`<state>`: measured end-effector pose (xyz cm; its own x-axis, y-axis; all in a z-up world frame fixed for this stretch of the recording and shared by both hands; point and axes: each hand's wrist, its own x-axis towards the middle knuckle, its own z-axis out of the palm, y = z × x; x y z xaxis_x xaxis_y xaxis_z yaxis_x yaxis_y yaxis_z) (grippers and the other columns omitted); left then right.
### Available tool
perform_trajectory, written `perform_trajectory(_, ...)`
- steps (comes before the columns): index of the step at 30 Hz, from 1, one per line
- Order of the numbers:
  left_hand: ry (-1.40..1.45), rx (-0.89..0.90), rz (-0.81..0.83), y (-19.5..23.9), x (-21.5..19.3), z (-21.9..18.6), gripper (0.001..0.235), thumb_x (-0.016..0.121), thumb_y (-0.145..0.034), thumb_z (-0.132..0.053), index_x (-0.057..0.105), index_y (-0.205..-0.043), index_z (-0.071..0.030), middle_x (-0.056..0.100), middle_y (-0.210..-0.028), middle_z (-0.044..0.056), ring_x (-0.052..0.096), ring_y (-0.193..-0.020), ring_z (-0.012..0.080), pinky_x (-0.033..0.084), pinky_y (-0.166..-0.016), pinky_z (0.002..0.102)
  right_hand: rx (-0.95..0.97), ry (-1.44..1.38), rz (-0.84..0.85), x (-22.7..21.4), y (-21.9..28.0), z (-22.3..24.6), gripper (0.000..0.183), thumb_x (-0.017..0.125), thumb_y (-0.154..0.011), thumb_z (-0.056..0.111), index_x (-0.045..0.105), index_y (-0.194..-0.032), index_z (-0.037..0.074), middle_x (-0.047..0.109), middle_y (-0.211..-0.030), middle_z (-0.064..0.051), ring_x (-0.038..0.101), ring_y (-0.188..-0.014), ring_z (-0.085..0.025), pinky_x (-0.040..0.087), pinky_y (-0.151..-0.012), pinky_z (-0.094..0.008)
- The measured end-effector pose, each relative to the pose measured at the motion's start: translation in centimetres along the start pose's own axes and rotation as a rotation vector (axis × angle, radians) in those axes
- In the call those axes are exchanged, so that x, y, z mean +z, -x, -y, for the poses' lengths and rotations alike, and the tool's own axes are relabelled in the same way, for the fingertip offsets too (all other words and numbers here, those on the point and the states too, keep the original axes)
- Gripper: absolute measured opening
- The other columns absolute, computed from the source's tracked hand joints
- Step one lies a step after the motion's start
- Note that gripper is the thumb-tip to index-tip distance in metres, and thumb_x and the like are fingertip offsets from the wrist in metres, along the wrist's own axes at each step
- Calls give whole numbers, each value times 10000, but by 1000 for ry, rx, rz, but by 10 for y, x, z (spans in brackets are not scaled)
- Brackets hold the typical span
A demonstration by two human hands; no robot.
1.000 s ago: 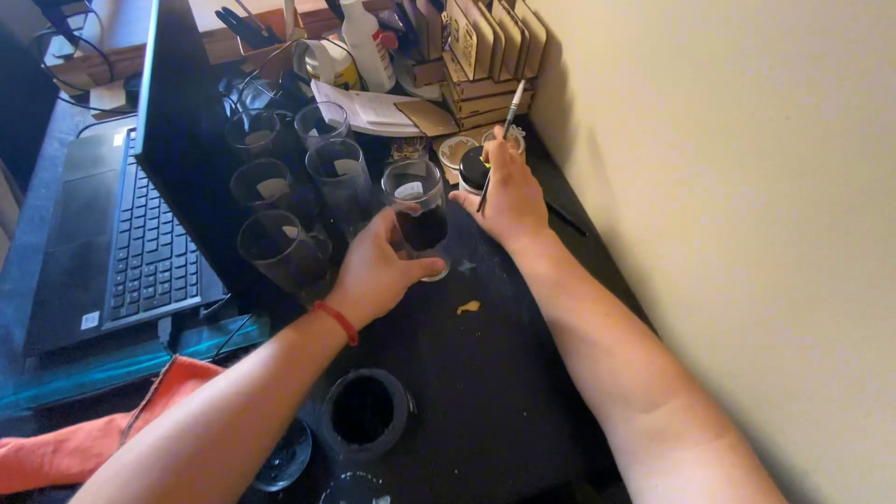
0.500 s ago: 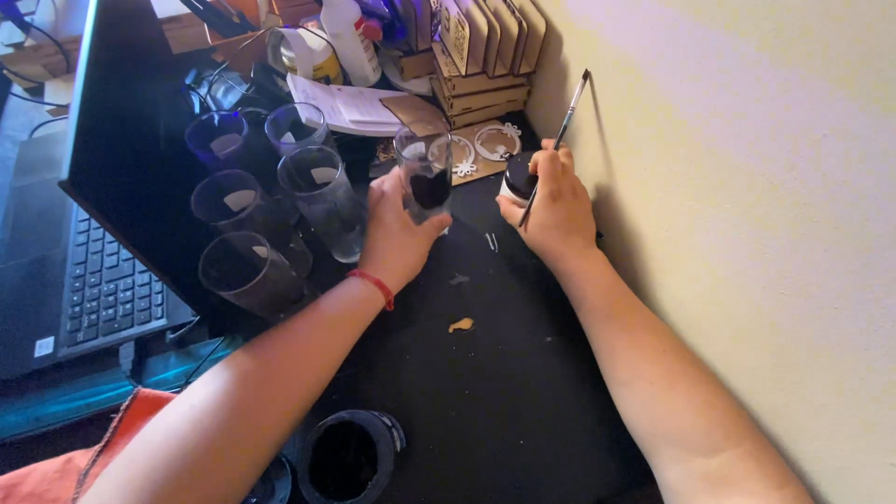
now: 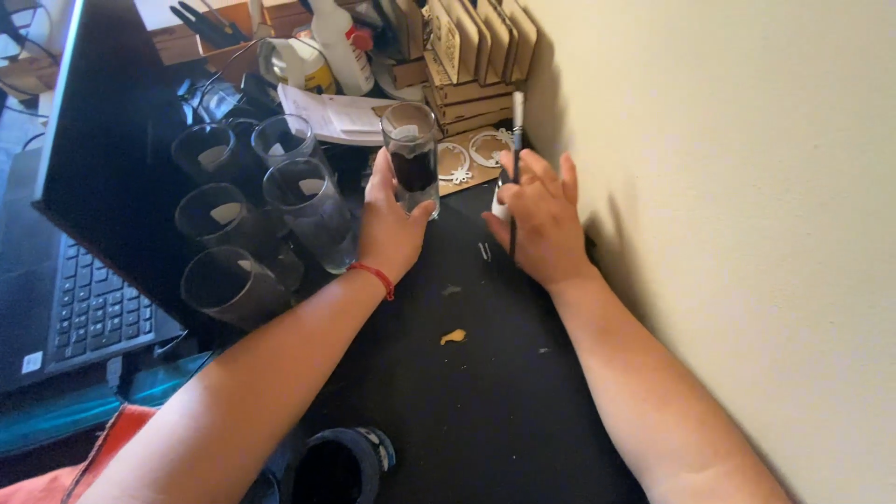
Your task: The person is painting small wooden ornaments with white paint and then applying black paint to a glass cylinder.
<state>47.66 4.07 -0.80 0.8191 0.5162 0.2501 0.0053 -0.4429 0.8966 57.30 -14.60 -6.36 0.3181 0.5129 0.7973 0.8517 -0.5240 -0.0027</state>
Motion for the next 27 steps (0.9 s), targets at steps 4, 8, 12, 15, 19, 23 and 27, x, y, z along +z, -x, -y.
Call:
perform_trajectory(4, 3, 19, 3, -3, 4, 7, 890, 758, -813, 33, 246, -1534, -60, 445, -1465, 270, 468, -1321, 481, 501, -1037, 530, -82, -34, -24, -7, -5, 9, 266, 761, -889, 311, 575, -987, 147, 612, -1398, -110, 537, -1309, -349, 208, -1156, -570)
perform_trajectory(8, 0, -24, 1, -5, 10, 14, 863, 721, -865, -7, 211, -1557, -92, 426, -1479, 251, 463, -1334, 462, 489, -1066, 504, -67, -59, -56, -9, -6, 12, 245, 759, -892, 277, 571, -986, 151, 617, -1392, -111, 551, -1286, -345, 222, -1151, -575)
perform_trajectory(12, -32, 1, -32, -8, 9, 17, 875, 721, -876, -24, 195, -1568, -128, 438, -1482, 251, 472, -1336, 455, 480, -1077, 500, -56, -76, -97, -7, -4, 7, 235, 757, -900, 275, 572, -974, 150, 616, -1400, -115, 551, -1292, -352, 216, -1154, -554)
perform_trajectory(15, -49, 8, -32, -8, 10, 15, 876, 711, -889, -32, 176, -1574, -133, 432, -1487, 268, 464, -1345, 459, 466, -1090, 515, -55, -97, -104, -12, -7, 9, 230, 780, -890, 225, 582, -979, 148, 623, -1382, -139, 559, -1277, -368, 210, -1157, -563)
perform_trajectory(19, -79, 5, -48, -11, 10, 17, 877, 709, -901, -36, 169, -1582, -151, 430, -1498, 267, 462, -1353, 453, 446, -1103, 506, -61, -104, -112, -14, -8, 8, 241, 822, -873, 188, 609, -979, 150, 642, -1350, -165, 580, -1253, -374, 194, -1166, -558)
perform_trajectory(23, -58, 34, -45, -11, 18, 35, 950, 737, -868, -53, 116, -1584, -121, 369, -1540, 279, 418, -1395, 423, 424, -1145, 469, -67, -112, -102, -15, -7, 5, 223, 764, -907, 225, 574, -981, 134, 617, -1399, -134, 551, -1294, -364, 180, -1171, -538)
perform_trajectory(27, -22, 57, 40, 5, 13, 37, 955, 724, -865, -55, 65, -1555, -4, 240, -1582, 294, 277, -1463, 399, 282, -1190, 426, -84, -201, -65, -20, -9, -4, 186, 762, -901, 142, 598, -985, 115, 593, -1391, -187, 558, -1268, -389, 232, -1105, -570)
